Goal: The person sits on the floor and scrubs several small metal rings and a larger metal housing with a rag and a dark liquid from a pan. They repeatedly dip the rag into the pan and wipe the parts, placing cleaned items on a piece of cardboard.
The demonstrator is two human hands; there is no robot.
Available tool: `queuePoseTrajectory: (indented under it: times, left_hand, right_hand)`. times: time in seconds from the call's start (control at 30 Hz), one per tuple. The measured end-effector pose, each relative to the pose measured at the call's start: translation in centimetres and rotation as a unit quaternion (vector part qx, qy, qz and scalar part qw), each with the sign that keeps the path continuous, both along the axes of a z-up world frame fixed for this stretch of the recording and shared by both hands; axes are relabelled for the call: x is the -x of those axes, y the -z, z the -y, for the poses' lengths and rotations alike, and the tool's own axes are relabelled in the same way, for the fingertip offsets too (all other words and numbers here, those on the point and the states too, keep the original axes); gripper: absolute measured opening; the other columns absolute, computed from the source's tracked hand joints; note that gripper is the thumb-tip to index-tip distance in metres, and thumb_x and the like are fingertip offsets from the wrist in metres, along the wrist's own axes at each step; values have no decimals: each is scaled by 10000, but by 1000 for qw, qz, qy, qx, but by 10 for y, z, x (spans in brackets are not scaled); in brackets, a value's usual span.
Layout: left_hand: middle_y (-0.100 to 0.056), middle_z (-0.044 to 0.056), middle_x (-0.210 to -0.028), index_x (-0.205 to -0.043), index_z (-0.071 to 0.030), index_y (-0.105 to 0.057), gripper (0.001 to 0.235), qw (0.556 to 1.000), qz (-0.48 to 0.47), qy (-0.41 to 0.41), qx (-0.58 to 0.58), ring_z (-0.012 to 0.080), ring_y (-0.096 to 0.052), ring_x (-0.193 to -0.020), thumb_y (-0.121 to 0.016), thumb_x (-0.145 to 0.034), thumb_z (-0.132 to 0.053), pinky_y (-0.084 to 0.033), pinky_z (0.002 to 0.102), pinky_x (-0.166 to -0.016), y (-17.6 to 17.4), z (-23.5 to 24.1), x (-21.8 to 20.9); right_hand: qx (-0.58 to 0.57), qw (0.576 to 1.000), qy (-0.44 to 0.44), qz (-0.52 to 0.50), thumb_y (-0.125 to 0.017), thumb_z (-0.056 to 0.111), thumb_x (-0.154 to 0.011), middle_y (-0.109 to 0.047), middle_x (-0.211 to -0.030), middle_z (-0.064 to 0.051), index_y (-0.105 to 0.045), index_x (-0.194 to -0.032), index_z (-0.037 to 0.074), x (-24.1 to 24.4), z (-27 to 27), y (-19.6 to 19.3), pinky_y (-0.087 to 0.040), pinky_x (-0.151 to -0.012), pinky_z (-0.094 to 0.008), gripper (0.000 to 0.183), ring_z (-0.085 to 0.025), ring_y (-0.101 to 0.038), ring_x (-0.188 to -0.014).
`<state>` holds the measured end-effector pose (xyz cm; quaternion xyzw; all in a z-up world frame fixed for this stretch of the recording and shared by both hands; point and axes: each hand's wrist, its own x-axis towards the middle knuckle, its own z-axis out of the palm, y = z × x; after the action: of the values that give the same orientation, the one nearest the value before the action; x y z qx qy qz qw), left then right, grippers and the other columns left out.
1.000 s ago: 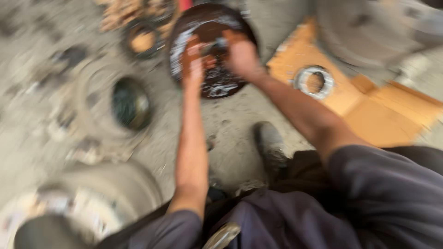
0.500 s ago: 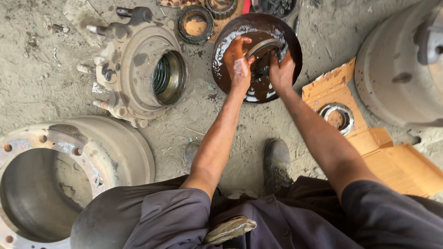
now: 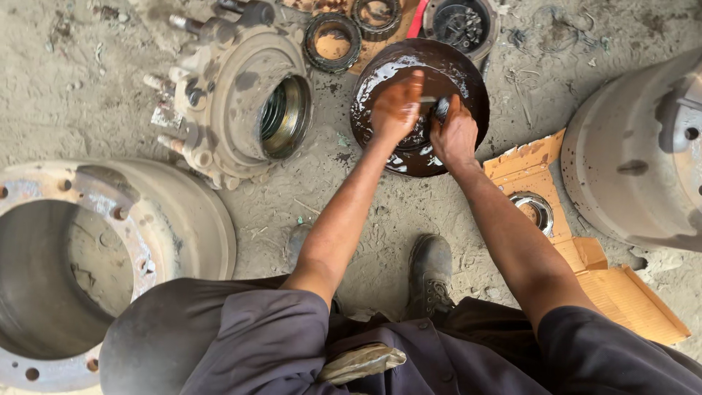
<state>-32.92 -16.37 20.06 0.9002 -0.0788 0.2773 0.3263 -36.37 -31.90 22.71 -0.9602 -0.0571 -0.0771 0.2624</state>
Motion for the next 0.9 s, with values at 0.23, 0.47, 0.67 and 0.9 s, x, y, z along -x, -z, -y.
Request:
queuePoseTrajectory:
  times: [0.23,0.47,0.67,0.9]
  left_hand:
    - [-776,89,-984,-1013,-125,-743,410,891,-198,-58,404,229,-731,-809,-502,-997,-456,-562,367,-677,-24,24,24]
    - [-717,38,-955,-1040,-45,-709,366,616,-141,-33,774,76,-487,-561,-576,-949,-373,-348,198,-412,-8,11,17]
    - [-641,90,-741,-1028,-36,-711,558,712,-294,10,638,100,-507,-452,-521,-975,-558,-362,243,-349,-10,-20,11]
    - [-704,64,-862,-1016,-37,-722,563,817,-263,32,512,104,-605,-512,-532,-974,-566,-479,234,-446,-3,0,-1]
  right_hand:
    - [19,998,-16,50,-736,81,-873,-691,-1014,-279,-552,-1239,-39,0,3,12,-562,-775,-523,427,-448,-680,-893]
    - [-386,908,157,-49,-662,170,-978,-775,-978,-195,-699,-1085,-79,-8,-9,71,-544,-756,-382,274,-242,-687,-828]
    - [-211,967,124,-68,-599,125,-968,-753,-898,-220,-642,-1114,-67,-5,-14,42,-575,-690,-431,246,-293,-722,-723]
    - [-5,999,-7,38,-699,99,-895,-706,-940,-311,-537,-1242,-151,0,-4,13,-580,-692,-504,457,-411,-707,-763]
